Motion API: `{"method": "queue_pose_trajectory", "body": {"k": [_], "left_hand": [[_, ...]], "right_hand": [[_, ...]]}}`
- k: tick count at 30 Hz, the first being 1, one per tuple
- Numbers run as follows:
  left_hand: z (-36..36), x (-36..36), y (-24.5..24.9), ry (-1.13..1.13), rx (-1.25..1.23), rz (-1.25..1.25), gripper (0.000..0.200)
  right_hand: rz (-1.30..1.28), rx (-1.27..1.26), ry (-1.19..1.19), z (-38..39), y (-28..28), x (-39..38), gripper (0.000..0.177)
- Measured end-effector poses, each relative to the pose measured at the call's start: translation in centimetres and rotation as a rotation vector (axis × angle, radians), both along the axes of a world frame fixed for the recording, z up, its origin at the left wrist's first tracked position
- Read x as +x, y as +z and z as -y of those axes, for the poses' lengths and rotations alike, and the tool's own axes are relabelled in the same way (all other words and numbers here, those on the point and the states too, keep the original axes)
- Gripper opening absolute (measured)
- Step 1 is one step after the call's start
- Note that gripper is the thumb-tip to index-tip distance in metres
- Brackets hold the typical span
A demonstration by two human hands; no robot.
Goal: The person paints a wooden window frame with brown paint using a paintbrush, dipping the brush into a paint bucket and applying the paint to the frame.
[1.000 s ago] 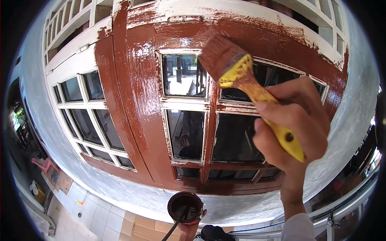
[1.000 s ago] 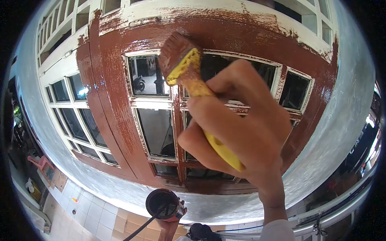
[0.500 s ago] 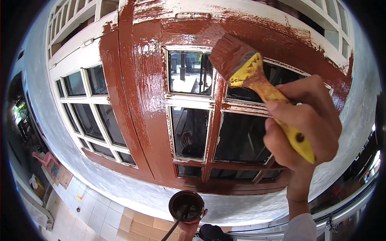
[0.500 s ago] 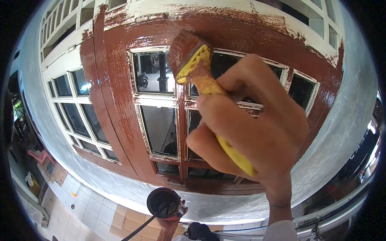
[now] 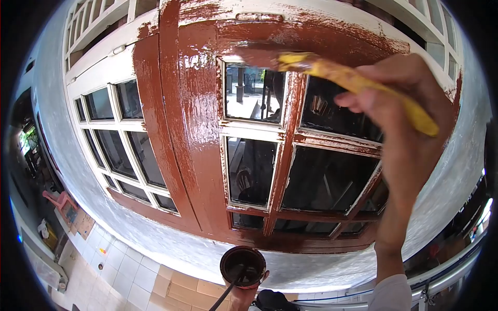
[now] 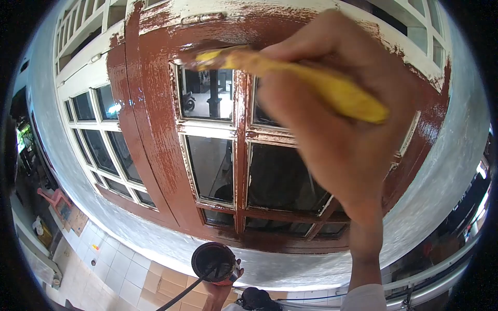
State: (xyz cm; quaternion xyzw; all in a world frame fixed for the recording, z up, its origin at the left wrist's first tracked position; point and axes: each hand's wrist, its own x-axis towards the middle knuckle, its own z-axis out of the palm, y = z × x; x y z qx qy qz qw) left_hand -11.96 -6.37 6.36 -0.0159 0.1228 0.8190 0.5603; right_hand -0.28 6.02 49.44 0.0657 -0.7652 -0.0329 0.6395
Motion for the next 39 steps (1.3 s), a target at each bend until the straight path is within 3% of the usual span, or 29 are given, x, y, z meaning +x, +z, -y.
{"method": "queue_pose_trajectory", "body": {"k": [3, 8, 10, 13, 18, 23, 27, 32, 36, 39], "left_hand": [[-0.1, 0.1, -0.3, 0.013, 0.031, 0.016, 0.072], [0.1, -0.1, -0.9, 0.01, 0.047, 0.07, 0.072], [0.2, 0.0, -0.7, 0.021, 0.041, 0.036, 0.072], [0.2, -0.1, -0.4, 0.037, 0.022, -0.023, 0.071], [0.3, -0.2, -0.8, 0.026, 0.046, 0.014, 0.071], [0.4, -0.2, -1.2, 0.03, 0.05, 0.035, 0.072], [0.4, -0.1, -0.9, 0.035, 0.071, 0.014, 0.071], [0.3, 0.0, -1.1, 0.06, 0.055, 0.02, 0.069], [0.4, 0.0, -0.3, 0.052, 0.067, 0.031, 0.069], [0.5, -0.3, -1.0, 0.062, 0.054, 0.031, 0.071]], "right_hand": [[-0.093, -0.315, -0.315, 2.3, 1.1, 1.7, 0.018], [-0.075, -0.349, -0.109, 1.4, 1.8, 3.1, 0.018], [-0.052, -0.358, 0.078, 1.7, 1.9, 2.0, 0.018], [-0.07, -0.225, -0.079, 2.2, 1.7, -0.7, 0.013], [0.004, -0.167, -0.108, 1.2, 1.4, -0.2, 0.008], [-0.129, -0.106, -0.166, 2.9, -0.2, 0.1, 0.01], [-0.015, -0.177, -0.331, 3.6, 1.4, 3.3, 0.015], [-0.065, -0.252, -0.223, 4.2, 1.0, 3.7, 0.018], [0.037, -0.128, -0.012, 1.8, 0.8, 0.6, 0.011], [0.059, -0.079, -0.041, 0.4, 0.9, 0.8, 0.009]]}}
